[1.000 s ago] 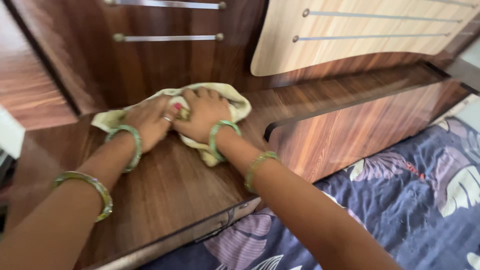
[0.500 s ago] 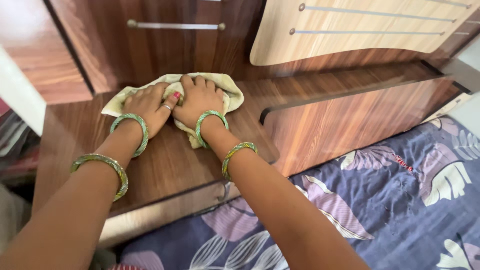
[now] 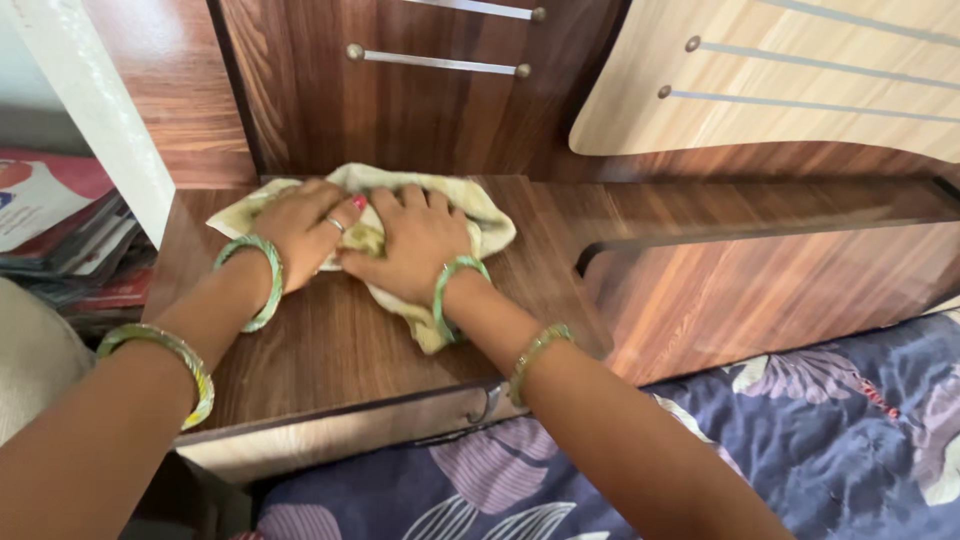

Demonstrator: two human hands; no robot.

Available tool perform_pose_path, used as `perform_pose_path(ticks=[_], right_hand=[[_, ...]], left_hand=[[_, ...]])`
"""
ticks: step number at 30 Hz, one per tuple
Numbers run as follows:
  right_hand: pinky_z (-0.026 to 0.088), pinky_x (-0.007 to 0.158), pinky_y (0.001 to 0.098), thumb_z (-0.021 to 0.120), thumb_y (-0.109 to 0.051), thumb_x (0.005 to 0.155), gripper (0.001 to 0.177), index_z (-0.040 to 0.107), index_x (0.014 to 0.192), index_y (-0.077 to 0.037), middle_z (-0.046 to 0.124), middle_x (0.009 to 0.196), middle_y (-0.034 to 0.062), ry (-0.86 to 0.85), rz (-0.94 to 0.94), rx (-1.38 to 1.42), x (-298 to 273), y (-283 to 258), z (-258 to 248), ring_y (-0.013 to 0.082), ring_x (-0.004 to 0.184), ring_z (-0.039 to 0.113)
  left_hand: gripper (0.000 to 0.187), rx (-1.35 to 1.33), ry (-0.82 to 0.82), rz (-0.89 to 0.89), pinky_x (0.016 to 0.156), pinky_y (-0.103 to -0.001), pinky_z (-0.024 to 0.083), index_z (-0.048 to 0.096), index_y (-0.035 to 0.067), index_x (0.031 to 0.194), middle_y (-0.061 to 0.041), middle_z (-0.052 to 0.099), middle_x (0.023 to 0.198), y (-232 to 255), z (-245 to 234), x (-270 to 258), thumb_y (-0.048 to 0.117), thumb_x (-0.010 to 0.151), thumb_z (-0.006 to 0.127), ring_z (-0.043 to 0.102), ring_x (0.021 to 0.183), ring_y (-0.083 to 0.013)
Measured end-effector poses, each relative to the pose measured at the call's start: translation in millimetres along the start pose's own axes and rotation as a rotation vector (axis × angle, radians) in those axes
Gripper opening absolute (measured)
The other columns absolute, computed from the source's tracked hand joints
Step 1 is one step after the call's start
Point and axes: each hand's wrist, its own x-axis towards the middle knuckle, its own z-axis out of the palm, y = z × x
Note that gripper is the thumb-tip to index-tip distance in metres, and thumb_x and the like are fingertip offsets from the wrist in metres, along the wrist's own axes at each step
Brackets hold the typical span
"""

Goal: The person cleans a bed frame, a bedside table, and a headboard by wiping their surfaces with a cloth.

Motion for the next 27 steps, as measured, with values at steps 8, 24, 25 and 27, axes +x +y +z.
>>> perform_pose_path(ticks=[8,24,25,27], right_hand=[[0.043,0.099,0.0529,0.075,-0.063,0.064,0.071,0.067,0.119,-0.019,0.066,0.118,0.012,0.048,0.129,0.051,77,8,35,0.0358,0.115,0.058],[0.044,0.093,0.0552,0.075,-0.059,0.07,0.066,0.063,0.121,-0.019,0.063,0.118,0.0084,0.101,-0.036,0.093,-39,-64,0,0.0353,0.116,0.057],[0.044,0.093,0.0552,0.075,-0.059,0.07,0.066,0.063,0.121,-0.019,0.063,0.118,0.0084,0.096,-0.049,0.101,-48,-69,-5,0.0353,0.116,0.057],[0.044,0.091,0.0542,0.075,-0.066,0.073,0.069,0.063,0.123,-0.02,0.061,0.119,0.0096,0.101,-0.191,0.138,-59,-75,-9,0.0352,0.114,0.057]], left_hand=[[0.038,-0.039,-0.035,-0.036,0.101,-0.05,0.042,0.059,0.012,0.132,-0.016,0.068,0.122,-45,-1,45,0.035,0.105,0.043,0.057,0.118,-0.0387],[0.042,0.141,0.044,-0.046,0.102,-0.053,0.04,0.053,0.005,0.129,-0.022,0.062,0.127,28,-43,-109,0.037,0.102,0.05,0.054,0.122,-0.042],[0.042,0.146,0.048,-0.061,0.102,-0.053,0.04,0.053,0.005,0.129,-0.022,0.062,0.127,34,-48,-125,0.037,0.102,0.05,0.054,0.122,-0.042],[0.042,0.195,0.102,-0.017,0.102,-0.052,0.041,0.055,0.006,0.129,-0.021,0.064,0.123,42,-57,-151,0.037,0.102,0.048,0.057,0.119,-0.0409]])
